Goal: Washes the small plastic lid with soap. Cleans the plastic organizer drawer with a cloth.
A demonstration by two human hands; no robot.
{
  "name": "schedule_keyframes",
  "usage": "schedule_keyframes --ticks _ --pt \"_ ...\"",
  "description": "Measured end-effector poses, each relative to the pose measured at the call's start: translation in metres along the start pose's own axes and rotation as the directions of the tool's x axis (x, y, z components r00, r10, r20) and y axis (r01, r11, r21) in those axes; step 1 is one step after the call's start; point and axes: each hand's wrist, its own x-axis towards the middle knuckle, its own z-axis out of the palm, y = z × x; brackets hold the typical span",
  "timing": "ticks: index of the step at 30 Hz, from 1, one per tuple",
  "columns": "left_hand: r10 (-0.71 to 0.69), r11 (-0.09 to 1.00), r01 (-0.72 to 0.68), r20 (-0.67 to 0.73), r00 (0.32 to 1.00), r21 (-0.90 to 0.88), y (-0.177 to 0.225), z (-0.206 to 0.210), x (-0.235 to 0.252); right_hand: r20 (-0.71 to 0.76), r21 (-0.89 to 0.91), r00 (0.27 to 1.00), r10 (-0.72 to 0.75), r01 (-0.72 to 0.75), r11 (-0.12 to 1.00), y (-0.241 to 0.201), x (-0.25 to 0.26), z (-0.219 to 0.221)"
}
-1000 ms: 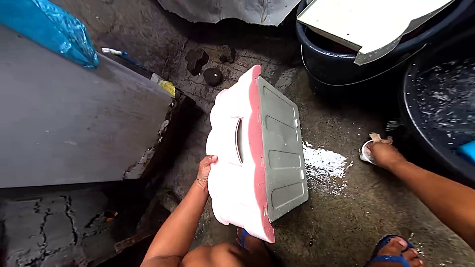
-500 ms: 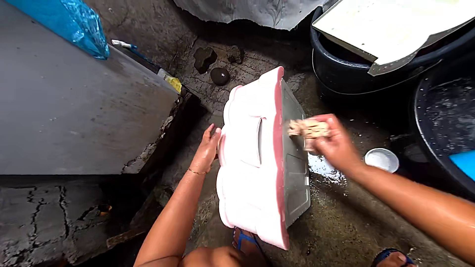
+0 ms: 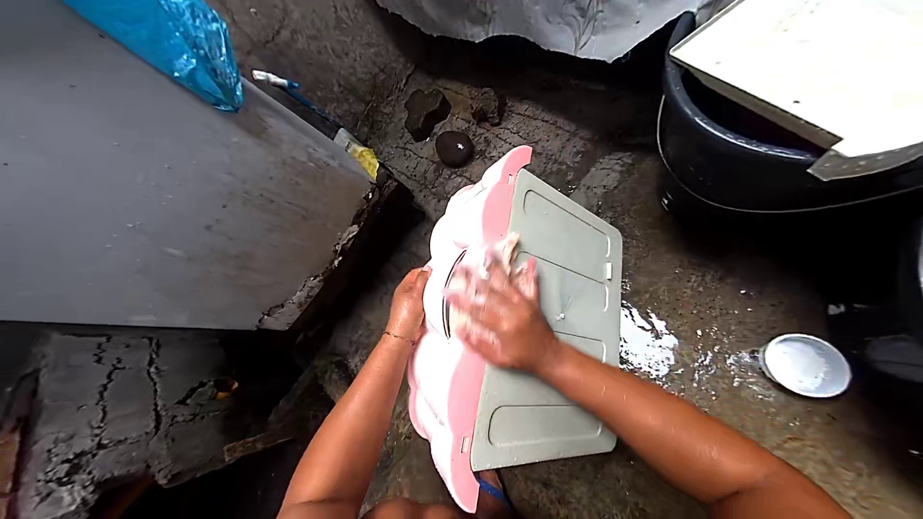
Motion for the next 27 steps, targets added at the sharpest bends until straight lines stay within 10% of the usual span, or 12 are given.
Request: schedule_keyframes --ticks 5,12,17,23,27 --pt "-0.021 1.0 0.021 0.019 1.0 0.017 -0.009 0.002 0.007 0.004 -0.051 0.954 0.301 -0.3 0.953 0.091 0.086 0.002" --pt "0.03 0.999 -0.03 0.034 0.999 -0.02 -0.014 -0.01 0.02 0.079 -0.091 0.995 0.056 -0.049 0.995 0.012 0.03 0.02" --pt "-0.008 1.0 0.008 0.014 1.0 -0.027 -0.014 -0.01 0.016 0.082 -0.086 0.925 0.371 -0.364 0.927 0.112 0.132 0.019" --pt "0.0 0.998 -0.002 -0.023 1.0 -0.06 -0.024 -0.011 0.014 0.026 -0.133 0.965 0.262 -0.257 0.957 0.072 0.035 0.02" --pt "-0.012 0.994 0.008 -0.037 0.999 -0.105 -0.028 -0.01 0.007 0.065 -0.27 0.789 0.61 -0.575 0.772 0.146 -0.009 -0.017"
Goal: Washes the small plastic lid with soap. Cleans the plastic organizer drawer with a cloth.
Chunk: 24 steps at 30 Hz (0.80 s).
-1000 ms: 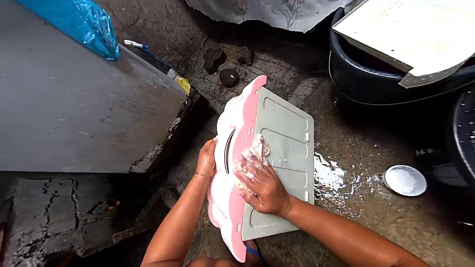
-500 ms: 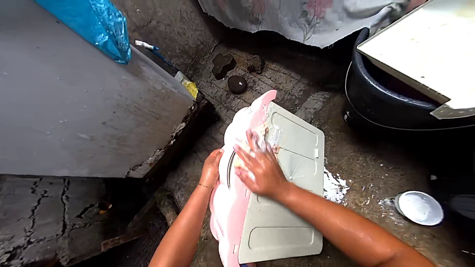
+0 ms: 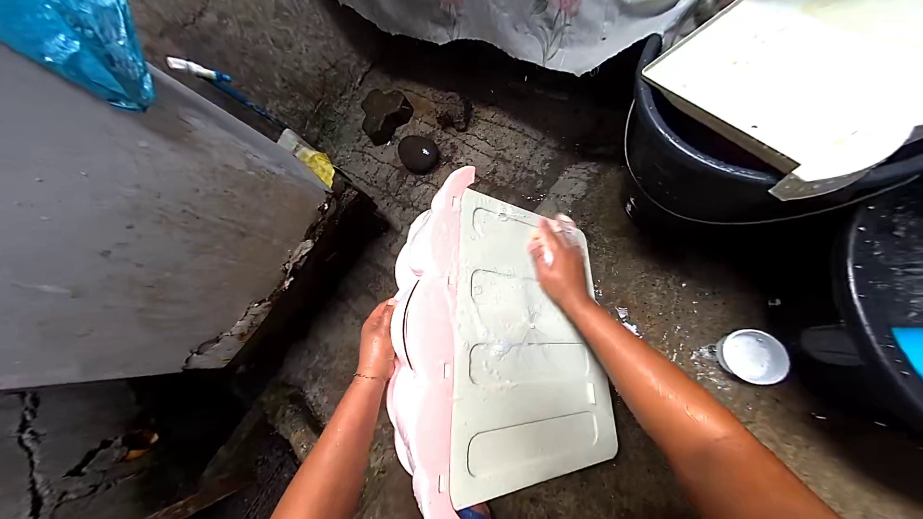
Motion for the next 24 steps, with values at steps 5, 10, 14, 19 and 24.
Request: schedule_keyframes --ticks 5,10,14,19,24 --pt "0.052 0.991 -0.054 0.023 0.998 0.123 0.005 0.014 0.002 -0.024 0.023 0.95 0.31 -0.31 0.951 0.041 0.02 -0.026" --pt "0.06 0.994 -0.06 0.0 0.998 0.088 0.007 0.011 -0.002 -0.002 -0.047 0.946 0.323 -0.323 0.945 0.017 0.045 -0.058" --pt "0.003 0.993 -0.002 -0.015 1.0 0.118 0.0 0.001 -0.01 -0.064 0.539 0.994 0.086 -0.038 0.841 -0.061 0.03 -0.061" --pt "0.037 0.994 -0.034 -0.025 0.999 0.104 -0.005 0.0 -0.01 -0.071 0.262 0.955 -0.288 0.297 0.918 -0.121 -0.032 -0.006" --pt "-0.008 0.999 0.011 -0.064 0.998 0.046 -0.004 -0.003 -0.006 -0.022 0.136 0.982 -0.187 0.188 0.973 -0.06 -0.135 0.003"
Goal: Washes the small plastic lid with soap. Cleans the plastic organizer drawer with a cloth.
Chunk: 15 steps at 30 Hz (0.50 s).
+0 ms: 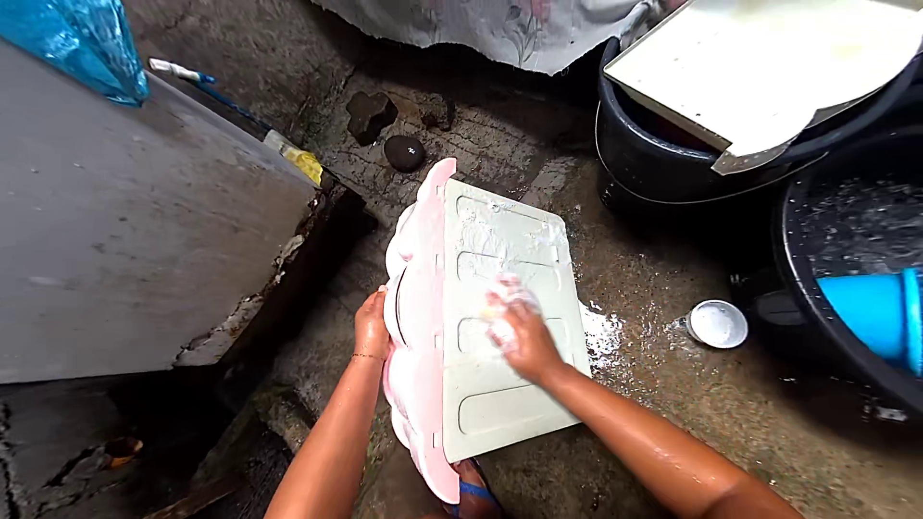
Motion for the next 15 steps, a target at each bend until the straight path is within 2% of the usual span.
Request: schedule_keyframes --ticks 1,3,6,8,10,13,15 --pt "-0.003 1.0 0.003 0.0 1.0 0.001 -0.002 0.0 0.001 0.015 -0.04 0.989 0.147 -0.146 0.988 0.024 -0.007 -0.011" --pt "0.006 1.0 -0.006 0.028 1.0 0.016 -0.002 0.001 0.002 0.043 -0.085 0.913 0.405 -0.401 0.912 0.059 0.01 -0.034" --pt "0.015 1.0 -0.016 0.027 1.0 0.026 -0.001 0.004 0.005 -0.007 -0.052 0.836 0.549 -0.548 0.835 0.086 0.056 -0.039" --pt "0.017 1.0 -0.017 0.007 1.0 0.004 -0.001 0.006 0.005 -0.018 -0.039 0.818 0.575 -0.575 0.817 0.073 0.071 -0.035" --pt "0.003 1.0 -0.004 -0.001 1.0 -0.019 0.002 0.009 0.001 0.006 -0.043 0.874 0.486 -0.485 0.873 0.035 0.057 -0.028" --pt "0.015 1.0 -0.015 0.013 1.0 -0.003 0.004 0.01 -0.002 -0.014 0.031 0.983 0.183 -0.182 0.983 -0.034 0.036 -0.006" --pt "0.027 0.999 -0.027 0.025 0.999 0.029 0.003 0.01 -0.007 -0.043 0.111 0.998 0.038 -0.033 0.993 -0.072 0.048 0.003"
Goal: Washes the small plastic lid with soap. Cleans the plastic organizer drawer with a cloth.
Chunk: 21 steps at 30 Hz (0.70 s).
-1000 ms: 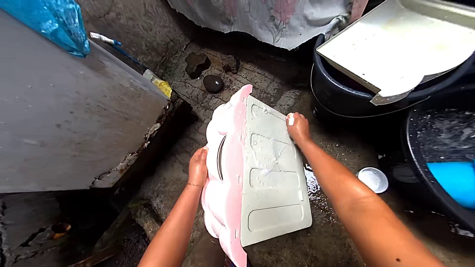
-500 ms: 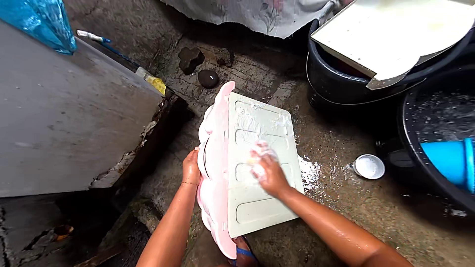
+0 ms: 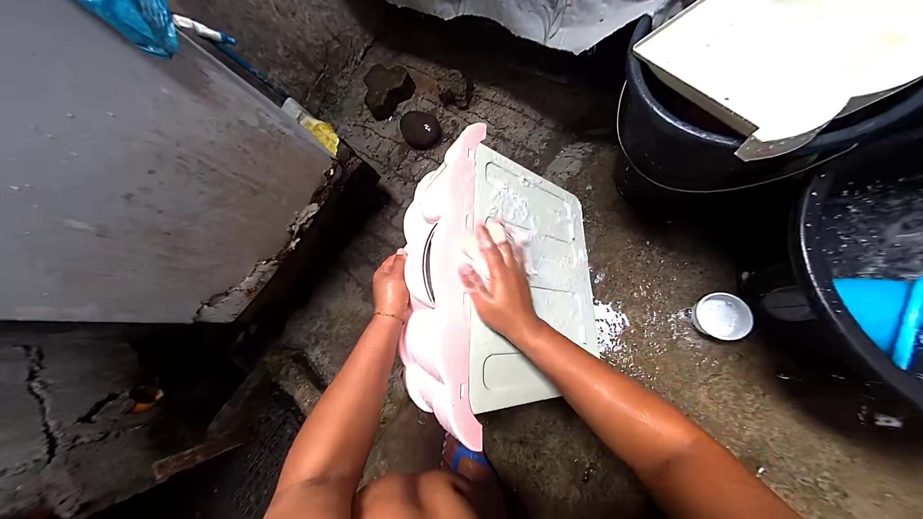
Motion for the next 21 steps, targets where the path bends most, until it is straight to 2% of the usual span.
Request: schedule_keyframes --ticks 2,4,6,8,10,12,14,15,18,20,21 --pt "0.022 1.0 -0.022 0.002 1.0 0.017 0.001 -0.002 -0.004 0.037 0.065 0.994 -0.103 0.101 0.993 -0.031 0.004 0.007" --pt "0.008 0.999 -0.008 -0.002 1.0 0.04 0.004 -0.006 -0.007 0.12 0.069 0.977 -0.174 0.167 0.984 -0.048 -0.024 0.011" --pt "-0.028 0.999 0.029 -0.029 0.999 0.041 0.006 -0.007 -0.005 0.125 0.039 0.962 -0.244 0.241 0.97 -0.045 -0.074 0.011" --pt "-0.04 0.999 0.04 -0.037 0.999 -0.01 -0.008 -0.01 0.007 0.118 -0.033 0.957 -0.265 0.271 0.962 -0.015 -0.118 0.001" --pt "-0.045 0.999 0.045 -0.027 0.999 -0.009 -0.014 -0.014 0.009 0.14 -0.188 0.979 -0.148 0.173 0.967 0.037 -0.137 -0.019" --pt "-0.045 0.999 0.045 -0.022 0.999 0.004 -0.013 -0.015 0.006 0.151 -0.291 0.985 0.087 -0.04 0.956 0.09 -0.126 -0.044" --pt "-0.039 0.999 0.039 -0.021 0.999 -0.005 -0.012 -0.012 0.005 0.091 -0.256 0.964 0.249 -0.219 0.941 0.117 -0.106 -0.058" --pt "-0.03 0.999 0.03 -0.014 0.999 -0.019 -0.012 -0.01 0.006 0.047 -0.225 0.96 0.275 -0.258 0.94 0.121 -0.1 -0.059" --pt "-0.022 0.998 0.021 -0.015 1.0 -0.06 -0.015 -0.01 0.008 -0.009 -0.176 0.963 0.268 -0.265 0.948 0.11 -0.117 -0.051" --pt "-0.028 0.997 0.026 -0.025 0.999 -0.073 -0.018 -0.012 0.01 0.052 -0.137 0.986 0.158 -0.15 0.979 0.082 -0.128 -0.04" --pt "-0.026 0.997 0.024 -0.022 0.999 -0.072 -0.02 -0.012 0.011 0.081 -0.109 0.996 0.047 -0.038 0.993 0.061 -0.129 -0.03"
